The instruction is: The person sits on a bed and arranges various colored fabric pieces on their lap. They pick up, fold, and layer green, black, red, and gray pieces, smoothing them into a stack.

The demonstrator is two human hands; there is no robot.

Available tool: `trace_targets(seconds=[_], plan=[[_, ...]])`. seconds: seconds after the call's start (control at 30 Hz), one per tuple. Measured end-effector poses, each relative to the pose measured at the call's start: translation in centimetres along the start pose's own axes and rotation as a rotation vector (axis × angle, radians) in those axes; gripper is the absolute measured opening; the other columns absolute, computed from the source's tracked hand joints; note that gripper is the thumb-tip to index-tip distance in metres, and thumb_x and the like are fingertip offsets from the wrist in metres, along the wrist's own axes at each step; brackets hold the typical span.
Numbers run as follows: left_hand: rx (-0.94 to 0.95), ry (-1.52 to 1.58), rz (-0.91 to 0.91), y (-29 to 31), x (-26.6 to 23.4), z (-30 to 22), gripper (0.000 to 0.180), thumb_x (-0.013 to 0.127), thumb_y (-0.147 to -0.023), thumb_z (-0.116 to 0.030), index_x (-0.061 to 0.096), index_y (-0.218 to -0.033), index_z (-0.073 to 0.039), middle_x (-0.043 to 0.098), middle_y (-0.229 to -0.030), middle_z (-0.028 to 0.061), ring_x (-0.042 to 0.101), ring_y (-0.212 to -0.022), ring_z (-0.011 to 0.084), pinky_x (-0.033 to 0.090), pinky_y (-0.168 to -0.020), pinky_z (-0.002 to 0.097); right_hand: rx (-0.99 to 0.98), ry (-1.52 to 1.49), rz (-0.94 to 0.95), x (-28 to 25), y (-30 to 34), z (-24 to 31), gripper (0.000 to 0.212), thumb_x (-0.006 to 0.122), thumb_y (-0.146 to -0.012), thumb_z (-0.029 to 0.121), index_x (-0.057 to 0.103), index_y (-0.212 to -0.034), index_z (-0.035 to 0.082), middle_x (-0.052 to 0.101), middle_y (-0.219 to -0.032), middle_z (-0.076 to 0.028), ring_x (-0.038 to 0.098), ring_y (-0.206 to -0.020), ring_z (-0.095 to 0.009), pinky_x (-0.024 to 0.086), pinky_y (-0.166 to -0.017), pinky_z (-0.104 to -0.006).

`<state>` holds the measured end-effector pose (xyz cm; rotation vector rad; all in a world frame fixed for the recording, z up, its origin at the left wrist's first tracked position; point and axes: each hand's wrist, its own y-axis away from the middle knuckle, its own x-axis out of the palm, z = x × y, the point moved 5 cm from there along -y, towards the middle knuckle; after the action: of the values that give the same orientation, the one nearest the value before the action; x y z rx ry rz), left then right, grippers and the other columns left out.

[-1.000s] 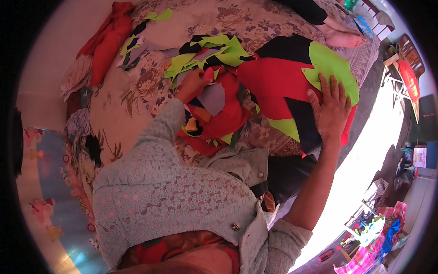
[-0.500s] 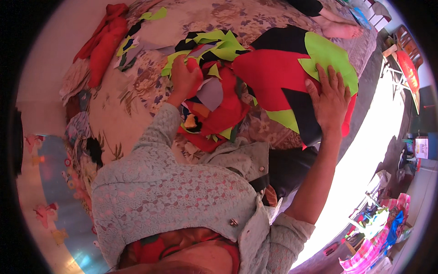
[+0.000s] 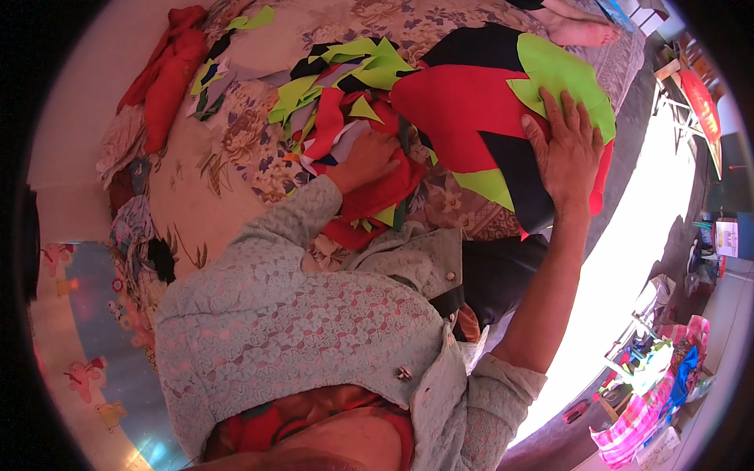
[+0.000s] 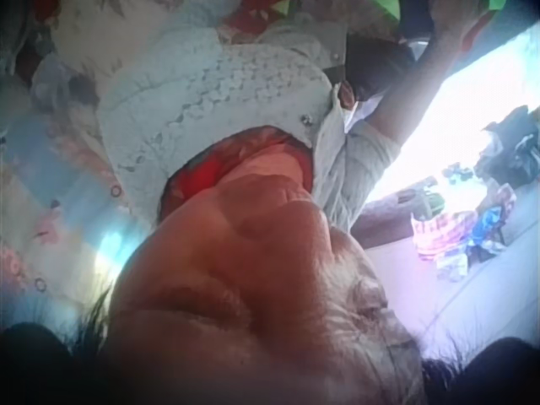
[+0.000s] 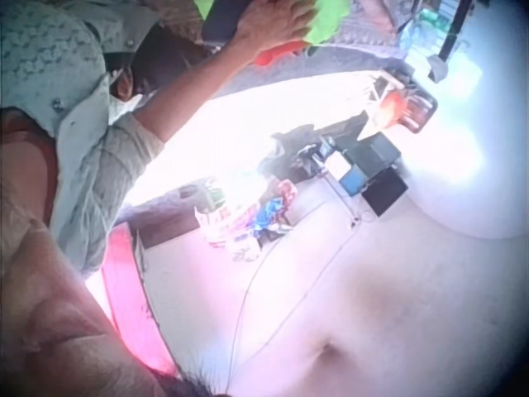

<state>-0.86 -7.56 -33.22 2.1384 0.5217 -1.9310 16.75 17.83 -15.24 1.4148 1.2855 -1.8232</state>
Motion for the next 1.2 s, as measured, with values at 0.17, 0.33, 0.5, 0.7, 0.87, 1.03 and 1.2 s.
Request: trace_targets(seconds=[0.17,0.33,0.5,0.7,0.87,1.03,1.2], plan=[[0.052,-0.074,-0.024,0.8,0.2,-0.9,0.04,0.071,-0.072,-0.037,0.062,-0.097,-0.007,0.061,-0.092,0.0112,0.059,-0.093,0.0296,0.041,-0.081,0.0436,0.011,-0.019,0.004,0.0,-0.1,0.0,0.06,0.039,-0.092,0.064,0.045,-0.141,0.031,0.04,-0.148,-0.005,0.031,-0.139,-0.026,0.019,-0.114,-0.0481],[0.09,-0.095,0.084,2.0,-1.4,-4.4,0.049,0.073,-0.07,-0.046,0.062,-0.096,-0.007,0.057,-0.099,0.0118,0.054,-0.095,0.0296,0.04,-0.083,0.0434,0.01,-0.015,0.004,0.1,0.0,-0.1,0.059,0.039,-0.092,0.063,0.045,-0.141,0.031,0.04,-0.148,-0.005,0.032,-0.139,-0.026,0.02,-0.114,-0.0481],[-0.034,-0.171,0.224,1.4,-0.9,-5.4,0.041,0.071,-0.068,-0.035,0.064,-0.096,-0.005,0.056,-0.101,0.0114,0.053,-0.096,0.0299,0.04,-0.086,0.0434,0.013,-0.012,0.015,0.1,0.0,-0.1,0.058,0.041,-0.092,0.062,0.045,-0.141,0.031,0.04,-0.148,-0.005,0.031,-0.139,-0.026,0.02,-0.114,-0.0485],[-0.129,-0.053,0.176,1.2,3.9,-1.0,0.025,0.066,-0.073,-0.026,0.066,-0.087,-0.006,0.063,-0.091,0.0135,0.062,-0.088,0.0316,0.048,-0.074,0.0445,0.012,-0.023,0.008,0.1,-0.1,-0.1,0.058,0.041,-0.092,0.062,0.045,-0.141,0.031,0.04,-0.148,-0.005,0.032,-0.139,-0.027,0.02,-0.113,-0.0491],[-0.084,0.33,0.088,1.6,-0.5,1.8,0.019,0.064,-0.08,-0.026,0.066,-0.083,-0.008,0.064,-0.083,0.0125,0.063,-0.084,0.0314,0.048,-0.068,0.0426,0.024,-0.014,0.002,0.0,0.1,-0.2,0.057,0.041,-0.092,0.061,0.045,-0.14,0.031,0.041,-0.147,-0.005,0.033,-0.138,-0.026,0.021,-0.113,-0.0488],[-0.209,0.582,0.16,1.5,-2.4,3.8,0.019,0.065,-0.086,-0.024,0.066,-0.083,-0.005,0.066,-0.079,0.0093,0.064,-0.078,0.0229,0.047,-0.067,0.0384,0.011,-0.004,-0.006,0.3,-0.1,0.0,0.057,0.041,-0.092,0.061,0.045,-0.14,0.031,0.042,-0.147,-0.005,0.034,-0.138,-0.026,0.021,-0.113,-0.0486],[-0.441,1.332,0.09,2.8,-3.7,7.4,0.014,0.062,-0.09,-0.016,0.066,-0.09,-0.003,0.066,-0.088,0.0017,0.062,-0.084,0.0111,0.049,-0.075,0.029,0.0,0.006,-0.009,0.5,0.0,0.1,0.057,0.04,-0.093,0.061,0.045,-0.14,0.03,0.042,-0.146,-0.005,0.034,-0.137,-0.027,0.021,-0.113,-0.049]])
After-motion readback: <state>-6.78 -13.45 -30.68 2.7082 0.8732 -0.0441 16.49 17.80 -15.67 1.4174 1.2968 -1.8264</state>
